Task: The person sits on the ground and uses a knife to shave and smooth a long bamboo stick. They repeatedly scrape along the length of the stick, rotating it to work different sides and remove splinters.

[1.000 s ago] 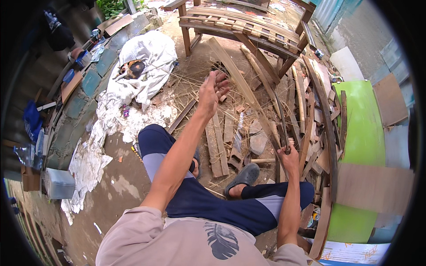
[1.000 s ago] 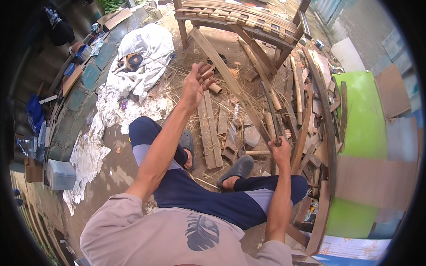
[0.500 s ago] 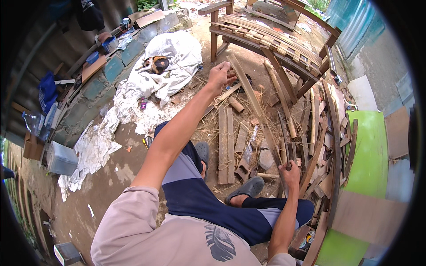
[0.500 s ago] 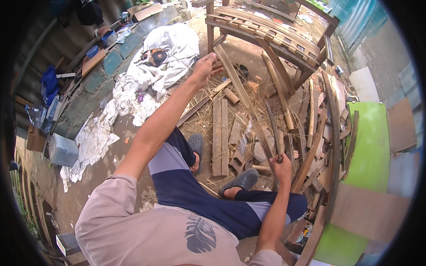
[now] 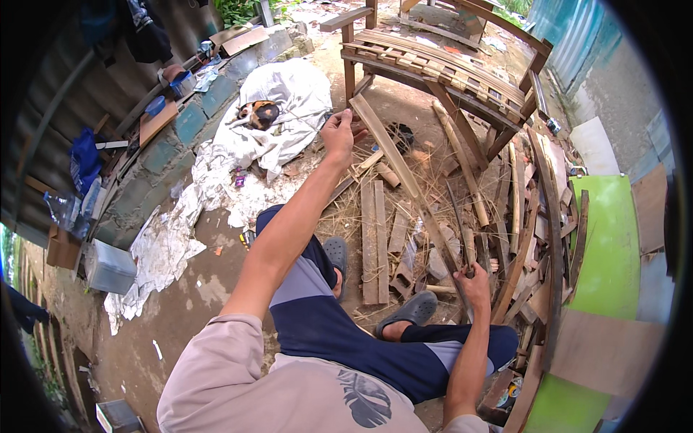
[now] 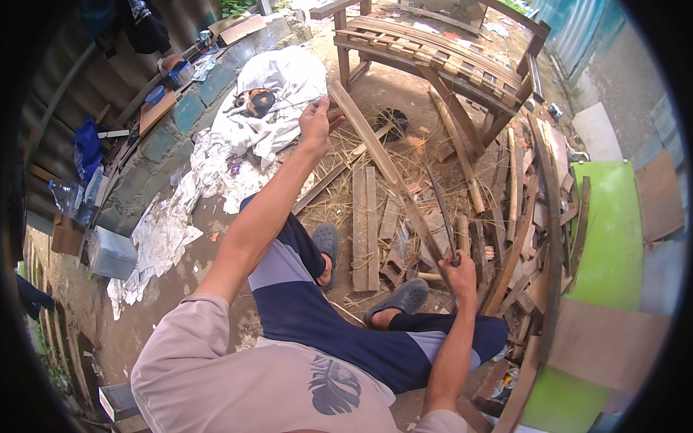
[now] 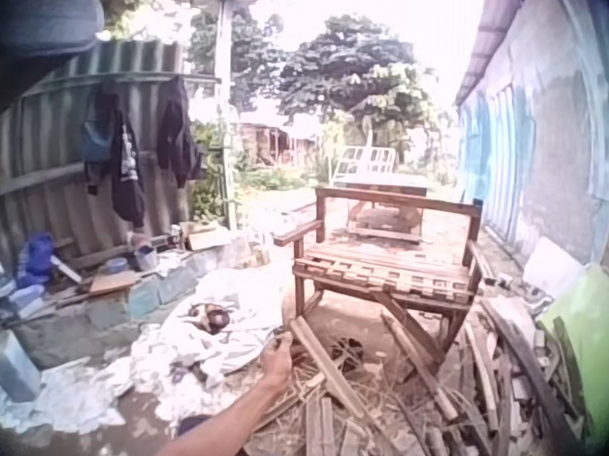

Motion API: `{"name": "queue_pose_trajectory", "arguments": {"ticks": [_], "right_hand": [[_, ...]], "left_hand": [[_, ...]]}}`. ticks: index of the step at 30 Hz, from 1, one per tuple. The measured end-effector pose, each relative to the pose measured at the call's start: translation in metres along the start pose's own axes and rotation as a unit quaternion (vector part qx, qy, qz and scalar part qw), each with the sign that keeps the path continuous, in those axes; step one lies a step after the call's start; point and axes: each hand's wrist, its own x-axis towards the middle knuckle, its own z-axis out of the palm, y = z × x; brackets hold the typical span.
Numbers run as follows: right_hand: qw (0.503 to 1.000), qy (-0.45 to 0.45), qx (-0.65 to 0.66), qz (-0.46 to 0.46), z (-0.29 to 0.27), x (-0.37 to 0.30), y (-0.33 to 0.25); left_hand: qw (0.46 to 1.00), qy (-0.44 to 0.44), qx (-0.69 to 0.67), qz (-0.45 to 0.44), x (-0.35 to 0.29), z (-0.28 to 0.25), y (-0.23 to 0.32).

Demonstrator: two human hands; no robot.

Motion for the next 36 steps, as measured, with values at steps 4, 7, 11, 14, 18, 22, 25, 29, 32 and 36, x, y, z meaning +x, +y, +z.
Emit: {"name": "queue_pose_trajectory", "arguments": {"ticks": [4,7,11,14,18,22,25,29,32,36], "right_hand": [[0.999,0.009,-0.025,0.025,-0.001,0.000,0.006],[0.999,0.020,0.002,0.033,-0.002,0.001,0.016],[0.999,0.024,-0.014,0.025,0.006,0.002,0.004],[0.999,0.030,-0.040,-0.010,0.008,-0.001,-0.004],[0.998,-0.006,-0.063,0.000,0.025,-0.002,-0.038],[0.998,-0.039,-0.053,-0.014,0.037,0.003,-0.043],[0.994,-0.051,-0.092,-0.040,0.046,0.015,-0.027],[0.995,-0.026,-0.080,-0.046,0.058,0.024,-0.032],[0.987,0.078,-0.136,-0.042,0.053,0.029,-0.018],[0.978,0.121,-0.168,0.004,0.045,0.028,-0.042]], "left_hand": [[0.999,0.044,-0.029,0.001,0.012,-0.015,0.013],[0.996,0.078,0.045,-0.018,0.030,-0.039,0.025],[0.924,0.055,0.371,-0.072,0.032,-0.077,0.015],[0.902,-0.041,0.413,-0.123,0.006,-0.072,0.005],[0.938,-0.133,0.264,-0.181,-0.025,-0.065,-0.014],[0.956,-0.136,0.209,-0.154,-0.055,-0.055,-0.039],[0.969,-0.099,0.189,-0.122,-0.061,-0.057,-0.047],[0.984,-0.043,0.166,-0.048,-0.041,-0.083,-0.053],[0.991,-0.004,0.133,-0.009,-0.046,-0.074,-0.045],[0.992,0.043,0.105,0.063,-0.030,-0.104,-0.023]]}}
